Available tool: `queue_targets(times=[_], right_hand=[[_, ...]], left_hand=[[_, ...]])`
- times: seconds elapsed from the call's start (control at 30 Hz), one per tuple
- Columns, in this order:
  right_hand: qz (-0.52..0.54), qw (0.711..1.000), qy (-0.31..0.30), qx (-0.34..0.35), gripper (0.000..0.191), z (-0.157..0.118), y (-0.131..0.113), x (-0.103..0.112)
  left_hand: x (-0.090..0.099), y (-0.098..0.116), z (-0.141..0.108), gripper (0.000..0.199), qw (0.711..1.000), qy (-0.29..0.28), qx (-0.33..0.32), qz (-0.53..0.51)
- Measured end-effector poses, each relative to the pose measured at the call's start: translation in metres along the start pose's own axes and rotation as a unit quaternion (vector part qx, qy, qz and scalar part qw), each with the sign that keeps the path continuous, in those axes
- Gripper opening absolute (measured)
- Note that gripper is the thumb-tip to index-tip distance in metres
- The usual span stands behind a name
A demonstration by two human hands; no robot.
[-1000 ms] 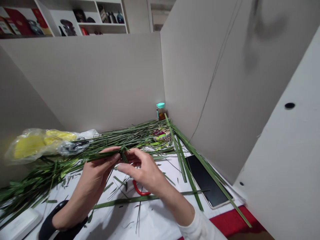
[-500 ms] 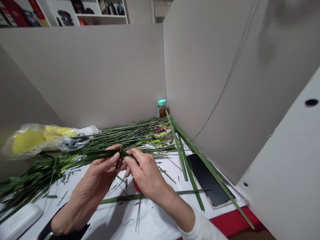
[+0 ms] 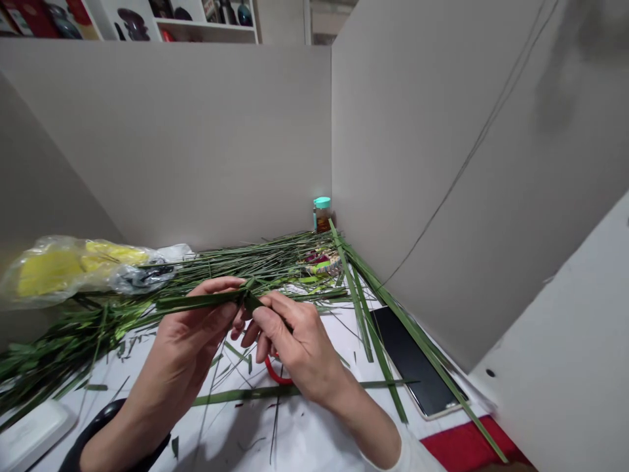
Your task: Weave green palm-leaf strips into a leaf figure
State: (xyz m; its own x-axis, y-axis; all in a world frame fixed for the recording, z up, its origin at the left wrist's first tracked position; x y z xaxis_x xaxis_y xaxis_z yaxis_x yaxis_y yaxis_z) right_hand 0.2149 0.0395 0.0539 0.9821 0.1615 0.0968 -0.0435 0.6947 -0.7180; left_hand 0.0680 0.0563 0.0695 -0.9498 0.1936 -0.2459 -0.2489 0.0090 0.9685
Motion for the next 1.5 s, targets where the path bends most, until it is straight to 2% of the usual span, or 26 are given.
queue_targets(times=[0.2,0.47,0.6,0.77,0.83,0.97,1.13,1.23,1.4,1.5], right_hand=[[-0.059,0.998,0.011,0.018,0.038,-0.003,-0.003,-0.002],[-0.082,0.996,-0.022,0.002,0.039,-0.004,-0.002,-0.010],[-0.083,0.996,-0.036,-0.014,0.038,-0.005,-0.004,-0.009],[-0.088,0.996,-0.010,-0.019,0.042,-0.001,-0.010,0.003],[-0.071,0.997,0.008,-0.035,0.040,0.000,-0.012,0.008],[-0.023,0.997,0.013,-0.070,0.031,0.001,-0.014,0.012],[-0.051,0.998,-0.031,-0.028,0.029,-0.001,-0.020,0.010],[-0.029,0.997,-0.055,-0.048,0.026,-0.003,-0.020,0.007],[0.047,0.990,-0.086,-0.098,0.031,-0.005,-0.012,-0.003],[0.032,0.989,-0.103,-0.100,0.034,-0.008,-0.007,-0.009]], left_hand=[[-0.003,-0.006,-0.003,0.017,0.998,0.051,-0.024,-0.007],[0.013,-0.016,-0.012,0.009,0.994,0.101,0.010,-0.031],[0.013,-0.009,-0.006,0.007,0.997,0.068,0.029,-0.019],[0.004,0.007,0.010,0.017,0.998,-0.016,0.035,0.052],[0.000,0.012,0.016,0.024,0.995,-0.046,0.036,0.081],[-0.006,0.016,0.020,0.024,0.990,-0.083,0.040,0.104],[-0.005,0.015,0.011,0.020,0.994,-0.048,0.044,0.085],[-0.007,0.013,0.001,0.023,0.998,-0.023,0.052,0.036],[-0.003,0.005,-0.016,0.012,0.994,0.027,0.090,-0.057],[0.005,-0.002,-0.021,0.009,0.988,0.051,0.115,-0.090]])
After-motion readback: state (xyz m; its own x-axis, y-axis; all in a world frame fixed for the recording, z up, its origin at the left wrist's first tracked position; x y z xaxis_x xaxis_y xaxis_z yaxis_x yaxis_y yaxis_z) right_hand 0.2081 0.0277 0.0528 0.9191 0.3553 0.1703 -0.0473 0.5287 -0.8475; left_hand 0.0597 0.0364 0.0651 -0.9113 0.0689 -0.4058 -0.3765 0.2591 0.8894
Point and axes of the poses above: each hand's wrist, its own z-axis towards the middle knuckle, its own x-axis out of the back of the hand, y = z × x, the point moved 3 cm from there along z, towards the middle knuckle, and after that the axes turned 13 degrees about x, right-handed, at the moved point
